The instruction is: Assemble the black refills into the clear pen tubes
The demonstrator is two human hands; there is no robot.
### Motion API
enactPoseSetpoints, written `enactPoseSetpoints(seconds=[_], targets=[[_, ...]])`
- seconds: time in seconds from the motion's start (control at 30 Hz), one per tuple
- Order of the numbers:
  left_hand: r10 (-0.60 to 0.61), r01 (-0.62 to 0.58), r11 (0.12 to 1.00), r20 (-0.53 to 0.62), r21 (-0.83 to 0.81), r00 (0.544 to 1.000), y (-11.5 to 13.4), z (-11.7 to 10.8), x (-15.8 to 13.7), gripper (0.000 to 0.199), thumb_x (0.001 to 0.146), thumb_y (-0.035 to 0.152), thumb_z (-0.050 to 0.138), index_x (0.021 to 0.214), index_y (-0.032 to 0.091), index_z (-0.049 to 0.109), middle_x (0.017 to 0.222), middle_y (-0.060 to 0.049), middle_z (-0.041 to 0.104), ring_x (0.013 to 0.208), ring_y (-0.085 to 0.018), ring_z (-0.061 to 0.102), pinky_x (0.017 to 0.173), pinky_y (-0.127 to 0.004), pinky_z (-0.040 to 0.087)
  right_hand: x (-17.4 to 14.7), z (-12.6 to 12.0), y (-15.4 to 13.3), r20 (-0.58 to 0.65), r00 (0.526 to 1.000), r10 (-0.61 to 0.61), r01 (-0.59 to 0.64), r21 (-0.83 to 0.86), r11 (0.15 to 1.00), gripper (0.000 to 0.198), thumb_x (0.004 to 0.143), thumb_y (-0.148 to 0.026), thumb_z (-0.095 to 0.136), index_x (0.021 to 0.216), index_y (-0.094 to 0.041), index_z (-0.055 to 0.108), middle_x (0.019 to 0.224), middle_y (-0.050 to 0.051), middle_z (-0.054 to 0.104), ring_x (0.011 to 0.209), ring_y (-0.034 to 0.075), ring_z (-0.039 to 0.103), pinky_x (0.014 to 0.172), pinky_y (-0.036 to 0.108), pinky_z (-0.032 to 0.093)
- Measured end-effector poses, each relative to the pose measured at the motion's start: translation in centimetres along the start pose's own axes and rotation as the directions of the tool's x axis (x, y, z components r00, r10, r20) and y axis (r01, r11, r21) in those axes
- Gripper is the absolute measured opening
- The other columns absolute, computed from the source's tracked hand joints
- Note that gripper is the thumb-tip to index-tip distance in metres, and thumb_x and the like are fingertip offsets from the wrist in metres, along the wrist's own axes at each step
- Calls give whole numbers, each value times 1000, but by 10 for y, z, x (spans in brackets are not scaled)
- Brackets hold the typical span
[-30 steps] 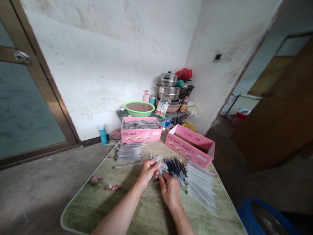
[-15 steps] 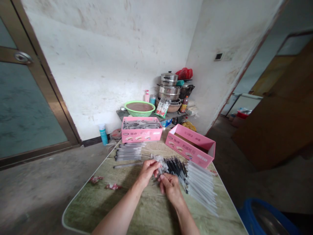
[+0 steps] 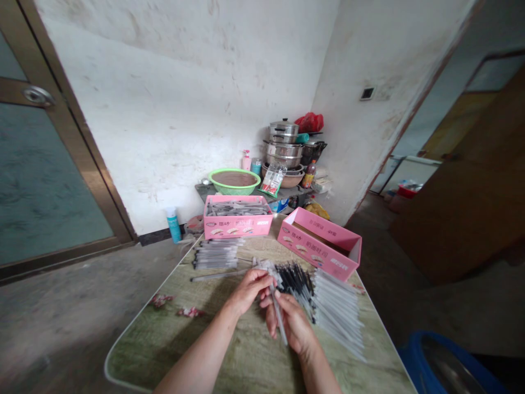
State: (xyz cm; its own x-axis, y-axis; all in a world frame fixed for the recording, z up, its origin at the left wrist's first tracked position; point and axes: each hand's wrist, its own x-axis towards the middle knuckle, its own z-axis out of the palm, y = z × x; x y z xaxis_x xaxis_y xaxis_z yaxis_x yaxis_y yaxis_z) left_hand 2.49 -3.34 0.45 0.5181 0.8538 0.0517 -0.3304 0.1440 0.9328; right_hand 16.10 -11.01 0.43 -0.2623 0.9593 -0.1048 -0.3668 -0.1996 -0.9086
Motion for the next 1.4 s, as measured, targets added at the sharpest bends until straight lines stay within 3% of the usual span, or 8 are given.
enactPoseSetpoints(seconds=[0.17, 0.3, 0.47, 0.57, 0.83, 1.13, 1.27, 1.4], targets=[[-38, 39, 999, 51, -31, 998, 0, 4, -3, 37, 79, 47, 71, 81, 10, 70, 56, 1, 54, 38, -7, 46, 39, -20, 30, -1, 0, 0, 70, 997, -25, 19, 90, 996, 44, 84, -56, 63, 81, -12, 68, 37, -3, 49, 28, 10, 40, 34, 21, 27], [10, -7, 1000, -101, 22, 995, -1, 1, 2, 39, 73, 47, 75, 72, 9, 70, 52, 0, 55, 40, -7, 45, 40, -19, 32, 1, 0, 3, -46, 992, -114, 102, -205, 973, 43, 85, -56, 59, 69, -16, 62, 37, -5, 43, 30, 8, 30, 38, 21, 19], [66, -133, 985, -473, -110, 879, 7, -20, 11, 42, 59, 48, 84, 64, 11, 65, 57, 0, 59, 42, -4, 42, 39, -17, 29, 1, 6, 13, -123, 887, -445, 164, -817, 553, 39, 83, -41, 62, 53, -21, 47, 49, -3, 38, 48, 11, 31, 50, 26, 18], [51, -146, 977, -497, -154, 866, 12, -26, 11, 42, 57, 47, 85, 67, 10, 68, 58, 0, 60, 44, -5, 44, 40, -17, 31, 4, 7, 18, -128, 864, -486, 135, -872, 470, 39, 87, -37, 55, 54, -21, 43, 50, -4, 34, 49, 11, 31, 52, 27, 17], [30, -57, 996, -334, -71, 942, 2, -11, 9, 48, 63, 52, 81, 79, 8, 72, 59, -1, 59, 44, -6, 46, 41, -18, 34, 7, -12, 14, -203, 823, -530, 95, -871, 482, 43, 89, -46, 49, 56, -20, 40, 53, -5, 34, 50, 10, 32, 51, 25, 19], [49, -54, 998, -289, -9, 956, 3, -11, 6, 57, 68, 57, 75, 96, 8, 72, 63, -3, 62, 44, -7, 47, 42, -20, 36, 5, -11, 10, -220, 838, -499, 112, -826, 553, 44, 91, -51, 48, 59, -21, 44, 52, -3, 45, 50, 13, 43, 50, 24, 26], [76, -33, 989, -300, 147, 951, -3, -17, 9, 55, 69, 56, 73, 97, 9, 71, 58, 0, 58, 39, -6, 42, 38, -19, 31, 4, -10, 5, -250, 862, -441, 138, -721, 679, 49, 89, -57, 50, 56, -20, 46, 47, -3, 47, 45, 12, 43, 48, 23, 30], [135, -3, 925, -319, 381, 938, -12, -25, 12, 45, 70, 49, 71, 92, 10, 74, 52, 3, 54, 40, -8, 41, 39, -19, 29, 6, -13, 2, -287, 913, -291, 153, -419, 895, 50, 89, -63, 49, 72, -17, 59, 42, -3, 52, 36, 10, 41, 42, 22, 30]])
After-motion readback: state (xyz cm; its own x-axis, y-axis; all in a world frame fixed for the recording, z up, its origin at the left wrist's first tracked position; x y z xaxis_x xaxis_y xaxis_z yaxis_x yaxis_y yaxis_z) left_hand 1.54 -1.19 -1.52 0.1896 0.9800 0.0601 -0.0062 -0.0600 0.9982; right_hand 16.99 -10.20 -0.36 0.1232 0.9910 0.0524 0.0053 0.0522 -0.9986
